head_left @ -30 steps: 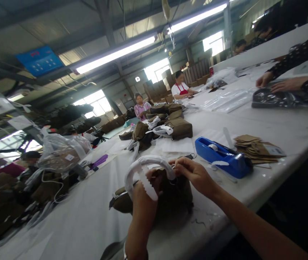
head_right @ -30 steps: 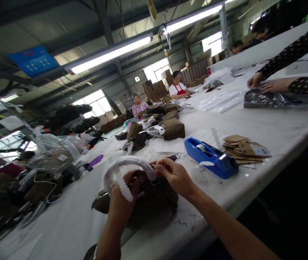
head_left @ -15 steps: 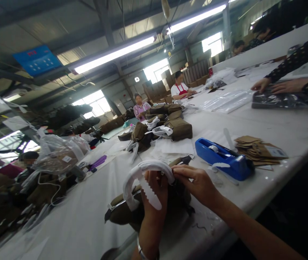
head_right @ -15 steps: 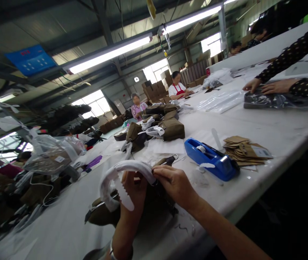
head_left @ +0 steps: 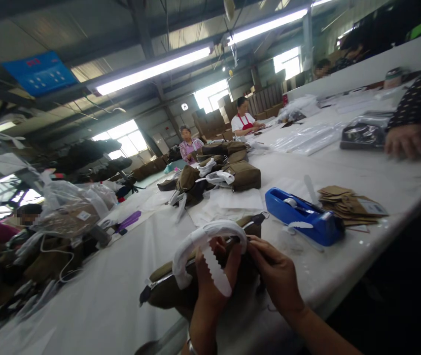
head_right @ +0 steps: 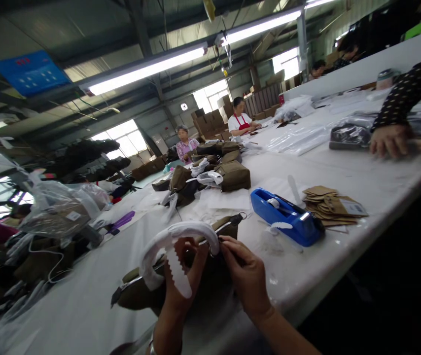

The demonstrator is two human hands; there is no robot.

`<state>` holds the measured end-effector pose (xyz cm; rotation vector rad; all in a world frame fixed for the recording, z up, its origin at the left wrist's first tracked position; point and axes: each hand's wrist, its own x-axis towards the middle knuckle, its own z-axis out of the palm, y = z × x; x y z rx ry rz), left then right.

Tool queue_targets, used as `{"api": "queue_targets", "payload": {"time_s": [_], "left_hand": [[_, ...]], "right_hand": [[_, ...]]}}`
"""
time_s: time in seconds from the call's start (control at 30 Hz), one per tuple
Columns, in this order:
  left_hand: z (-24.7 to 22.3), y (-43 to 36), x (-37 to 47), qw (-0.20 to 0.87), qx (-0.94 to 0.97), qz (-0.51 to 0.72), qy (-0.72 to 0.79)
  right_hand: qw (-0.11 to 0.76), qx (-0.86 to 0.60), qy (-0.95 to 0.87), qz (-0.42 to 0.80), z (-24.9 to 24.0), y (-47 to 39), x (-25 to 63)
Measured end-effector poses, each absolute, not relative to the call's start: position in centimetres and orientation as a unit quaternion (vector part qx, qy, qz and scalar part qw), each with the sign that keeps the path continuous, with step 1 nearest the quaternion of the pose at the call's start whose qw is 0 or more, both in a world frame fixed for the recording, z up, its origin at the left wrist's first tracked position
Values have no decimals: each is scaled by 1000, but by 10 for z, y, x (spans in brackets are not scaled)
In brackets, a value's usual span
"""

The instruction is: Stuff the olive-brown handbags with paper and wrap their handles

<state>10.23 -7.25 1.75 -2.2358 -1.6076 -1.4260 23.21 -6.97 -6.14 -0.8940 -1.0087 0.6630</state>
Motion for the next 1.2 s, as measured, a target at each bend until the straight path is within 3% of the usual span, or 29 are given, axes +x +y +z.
{"api": "queue_targets", "payload": {"time_s": [0.2, 0.37, 0.47, 0.57, 0.67, 0.73, 0.83, 1.03, 1.13, 1.2], "left_hand": [[19, -62, 119, 3, -674, -498, -546], [19, -64, 118, -96, -667, -523, -522], [19, -63, 111, -72, -621, -556, -548], [21, -59, 106, -92, -563, -598, -563], [20, -57, 101, -152, -571, -579, -562], [15, -59, 98, -160, -584, -563, -563], [6, -67, 95, -138, -608, -547, -559], [-5, -93, 101, -91, -685, -460, -557], [-8, -101, 103, -68, -699, -438, -562], [-12, -104, 103, -64, -698, -422, -574]], "right_hand": [[669, -355, -636, 149, -31, -63, 257], [618, -327, -712, 61, -24, -53, 268], [662, -354, -653, 102, -36, -50, 259], [692, -416, -528, 263, -52, -55, 247], [640, -440, -459, 430, -67, -71, 242], [572, -444, -498, 477, -76, -86, 247], [517, -473, -561, 441, -86, -104, 264], [552, -541, -551, 314, -82, -105, 298], [585, -505, -545, 325, -75, -98, 300], [588, -455, -540, 395, -72, -95, 295]]}}
